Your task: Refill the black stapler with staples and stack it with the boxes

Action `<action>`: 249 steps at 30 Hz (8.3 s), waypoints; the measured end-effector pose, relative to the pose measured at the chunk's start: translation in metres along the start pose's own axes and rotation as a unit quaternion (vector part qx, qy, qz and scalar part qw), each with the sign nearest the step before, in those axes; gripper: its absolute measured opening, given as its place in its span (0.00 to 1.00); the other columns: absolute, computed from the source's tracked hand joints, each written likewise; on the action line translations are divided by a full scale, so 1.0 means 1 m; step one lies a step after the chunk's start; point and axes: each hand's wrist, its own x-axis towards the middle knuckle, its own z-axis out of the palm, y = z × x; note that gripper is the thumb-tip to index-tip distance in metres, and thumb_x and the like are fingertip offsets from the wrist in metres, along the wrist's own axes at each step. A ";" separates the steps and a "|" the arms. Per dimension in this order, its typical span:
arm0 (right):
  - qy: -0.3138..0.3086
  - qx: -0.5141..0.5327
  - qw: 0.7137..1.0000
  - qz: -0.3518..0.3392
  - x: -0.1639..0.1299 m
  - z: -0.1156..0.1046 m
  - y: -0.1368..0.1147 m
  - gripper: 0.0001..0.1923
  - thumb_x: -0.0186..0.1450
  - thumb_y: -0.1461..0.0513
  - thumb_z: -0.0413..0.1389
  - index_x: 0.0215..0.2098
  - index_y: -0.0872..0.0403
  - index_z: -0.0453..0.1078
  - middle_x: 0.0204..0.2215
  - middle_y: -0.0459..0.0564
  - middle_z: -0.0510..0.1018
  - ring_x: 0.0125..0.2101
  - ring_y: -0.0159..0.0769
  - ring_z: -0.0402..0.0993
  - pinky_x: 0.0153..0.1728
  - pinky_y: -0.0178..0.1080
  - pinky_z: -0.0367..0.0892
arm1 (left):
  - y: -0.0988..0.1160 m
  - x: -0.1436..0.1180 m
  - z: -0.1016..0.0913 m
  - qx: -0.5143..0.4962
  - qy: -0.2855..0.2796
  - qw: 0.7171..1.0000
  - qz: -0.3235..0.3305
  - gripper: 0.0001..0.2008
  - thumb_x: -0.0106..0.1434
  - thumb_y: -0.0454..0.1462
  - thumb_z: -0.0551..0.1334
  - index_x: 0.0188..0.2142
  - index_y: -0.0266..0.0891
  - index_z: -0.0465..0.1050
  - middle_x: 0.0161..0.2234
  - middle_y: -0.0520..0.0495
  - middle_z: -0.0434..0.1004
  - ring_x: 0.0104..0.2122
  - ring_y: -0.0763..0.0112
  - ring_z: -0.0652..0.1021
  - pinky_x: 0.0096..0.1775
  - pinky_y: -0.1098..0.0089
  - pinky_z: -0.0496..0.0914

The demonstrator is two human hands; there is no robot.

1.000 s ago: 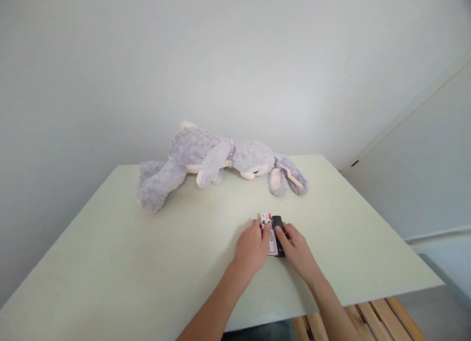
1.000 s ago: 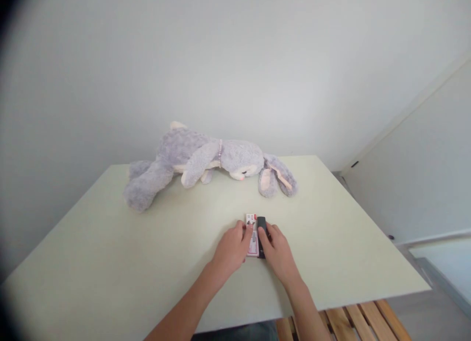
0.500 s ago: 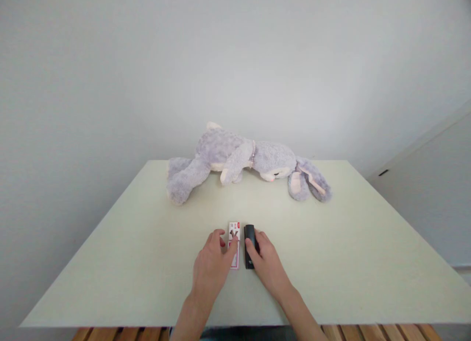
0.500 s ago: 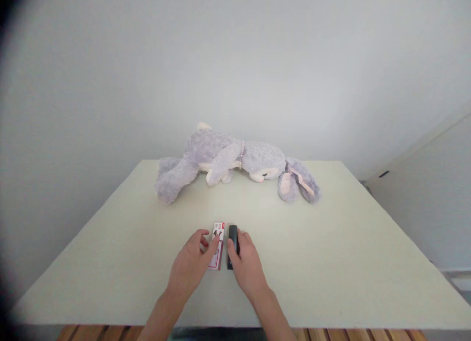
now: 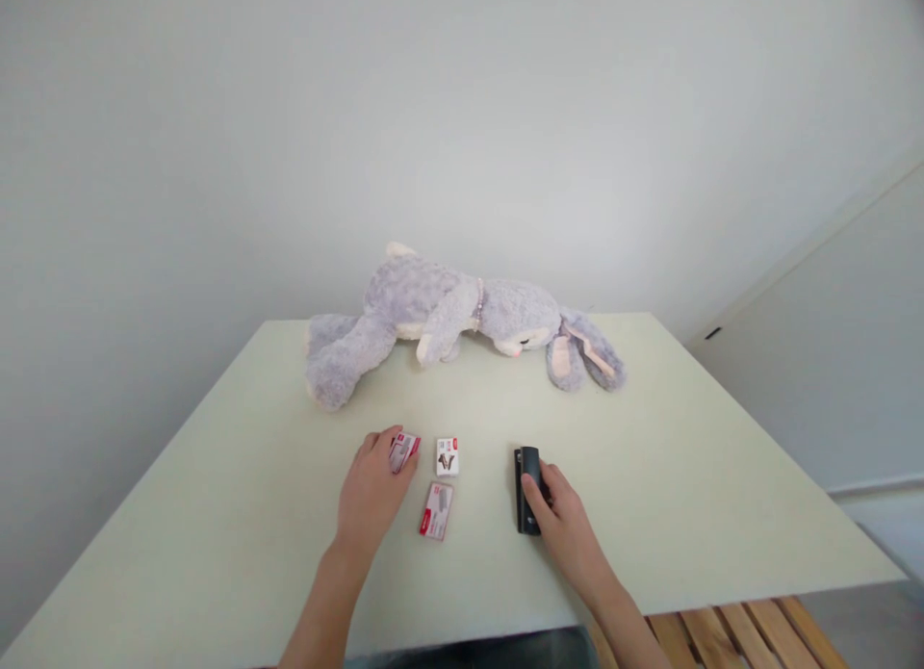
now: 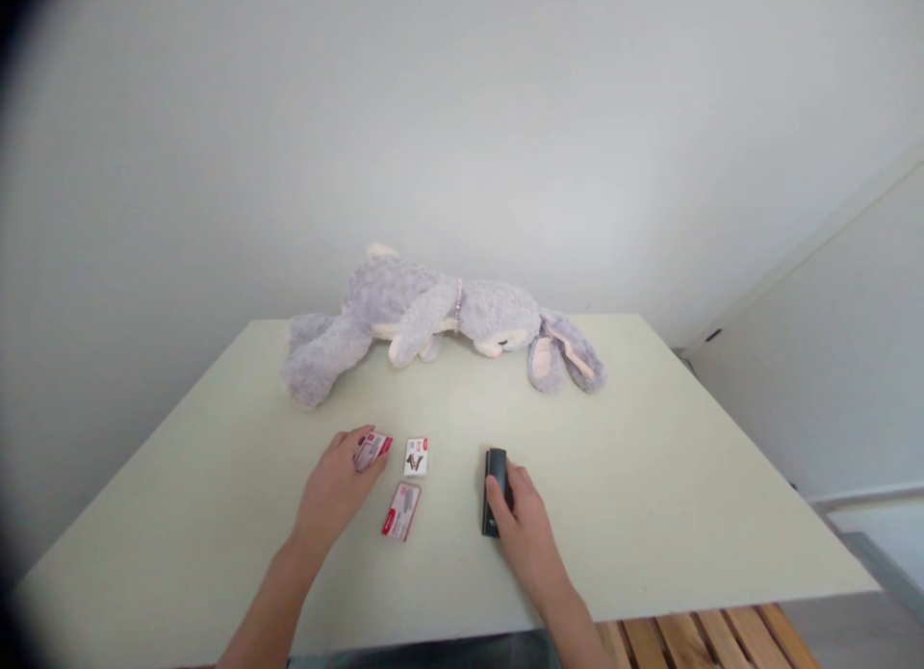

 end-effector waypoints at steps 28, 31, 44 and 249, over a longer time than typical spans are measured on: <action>0.057 -0.067 0.996 -0.023 -0.031 -0.012 -0.003 0.20 0.68 0.59 0.54 0.58 0.49 0.68 0.48 0.52 0.77 0.44 0.43 0.77 0.47 0.45 0.73 | 0.039 -0.066 0.033 0.007 -0.002 0.990 0.143 0.26 0.71 0.40 0.60 0.67 0.50 0.61 0.58 0.44 0.70 0.57 0.53 0.72 0.59 0.48 0.66; 0.064 -0.087 0.993 -0.053 -0.030 -0.014 -0.004 0.21 0.68 0.61 0.53 0.59 0.47 0.69 0.53 0.53 0.76 0.53 0.47 0.74 0.56 0.49 0.69 | 0.038 -0.073 0.042 0.009 0.022 0.995 0.093 0.24 0.70 0.41 0.62 0.63 0.44 0.65 0.54 0.41 0.72 0.54 0.50 0.73 0.56 0.46 0.68; -0.026 -0.091 0.986 -0.140 0.000 0.061 -0.072 0.20 0.65 0.61 0.61 0.55 0.44 0.74 0.50 0.50 0.81 0.53 0.46 0.75 0.70 0.64 0.41 | 0.034 -0.109 0.039 0.011 -0.097 0.967 0.236 0.36 0.63 0.39 0.68 0.69 0.53 0.61 0.70 0.44 0.63 0.69 0.47 0.60 0.67 0.39 0.55; -0.155 0.076 0.981 -0.086 0.024 0.184 -0.105 0.19 0.74 0.49 0.53 0.51 0.51 0.78 0.29 0.46 0.81 0.28 0.35 0.75 0.30 0.34 0.65 | -0.084 -0.052 -0.007 0.060 0.176 0.982 0.038 0.26 0.75 0.40 0.51 0.70 0.43 0.58 0.61 0.37 0.70 0.58 0.53 0.72 0.60 0.47 0.67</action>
